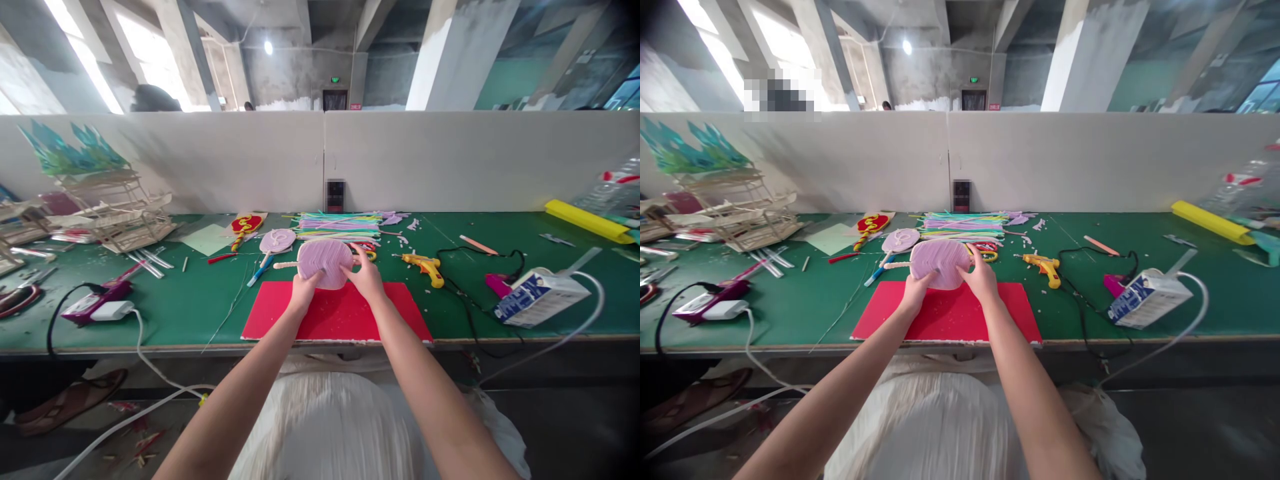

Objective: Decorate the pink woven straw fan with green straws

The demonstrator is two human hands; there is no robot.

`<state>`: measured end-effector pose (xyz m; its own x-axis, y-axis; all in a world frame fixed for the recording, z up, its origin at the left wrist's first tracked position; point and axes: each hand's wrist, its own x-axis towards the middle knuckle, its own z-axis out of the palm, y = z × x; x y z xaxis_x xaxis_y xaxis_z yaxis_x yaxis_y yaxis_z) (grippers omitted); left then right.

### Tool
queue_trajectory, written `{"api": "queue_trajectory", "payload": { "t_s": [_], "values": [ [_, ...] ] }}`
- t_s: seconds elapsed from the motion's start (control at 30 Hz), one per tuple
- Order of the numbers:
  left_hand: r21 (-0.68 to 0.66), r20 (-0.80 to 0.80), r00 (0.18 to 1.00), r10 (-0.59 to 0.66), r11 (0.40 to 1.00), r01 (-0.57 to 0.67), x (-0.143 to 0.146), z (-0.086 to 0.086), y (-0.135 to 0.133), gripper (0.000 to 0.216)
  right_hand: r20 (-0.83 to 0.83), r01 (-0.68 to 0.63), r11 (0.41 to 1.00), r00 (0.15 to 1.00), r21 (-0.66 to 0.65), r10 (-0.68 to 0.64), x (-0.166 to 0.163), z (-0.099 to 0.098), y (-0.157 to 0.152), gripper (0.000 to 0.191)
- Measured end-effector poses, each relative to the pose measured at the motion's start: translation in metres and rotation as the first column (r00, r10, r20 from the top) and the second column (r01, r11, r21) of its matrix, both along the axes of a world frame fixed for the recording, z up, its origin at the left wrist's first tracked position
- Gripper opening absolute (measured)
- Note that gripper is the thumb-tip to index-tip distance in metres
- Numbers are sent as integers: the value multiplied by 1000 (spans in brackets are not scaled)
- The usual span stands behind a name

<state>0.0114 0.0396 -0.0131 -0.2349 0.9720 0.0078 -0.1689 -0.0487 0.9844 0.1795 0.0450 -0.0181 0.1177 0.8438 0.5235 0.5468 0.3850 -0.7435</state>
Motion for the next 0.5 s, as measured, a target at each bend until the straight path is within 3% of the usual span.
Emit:
{"api": "queue_trajectory", "payload": {
  "t_s": [0.1, 0.2, 0.3, 0.37, 0.5],
  "values": [
    [2, 24, 1000, 10, 1000, -10, 1, 2, -2, 38, -136, -33, 999, 990, -2, 33, -2, -2, 4, 73],
    [37, 115, 993, -24, 999, 19, 2, 1, -1, 41, -424, -137, 990, 899, -30, 112, -5, -5, 10, 76],
    [59, 176, 980, -91, 995, 82, 3, -4, 1, 46, -622, -252, 963, 771, -102, 136, -6, -6, 14, 54],
    [37, 204, 972, -119, 993, 114, 1, -7, 3, 46, -662, -251, 959, 743, -134, 102, -6, -7, 14, 43],
    [79, 336, 934, -122, 992, 101, -5, -10, 6, 45, -667, -192, 972, 743, -138, 52, -4, -8, 13, 39]
  ]
}}
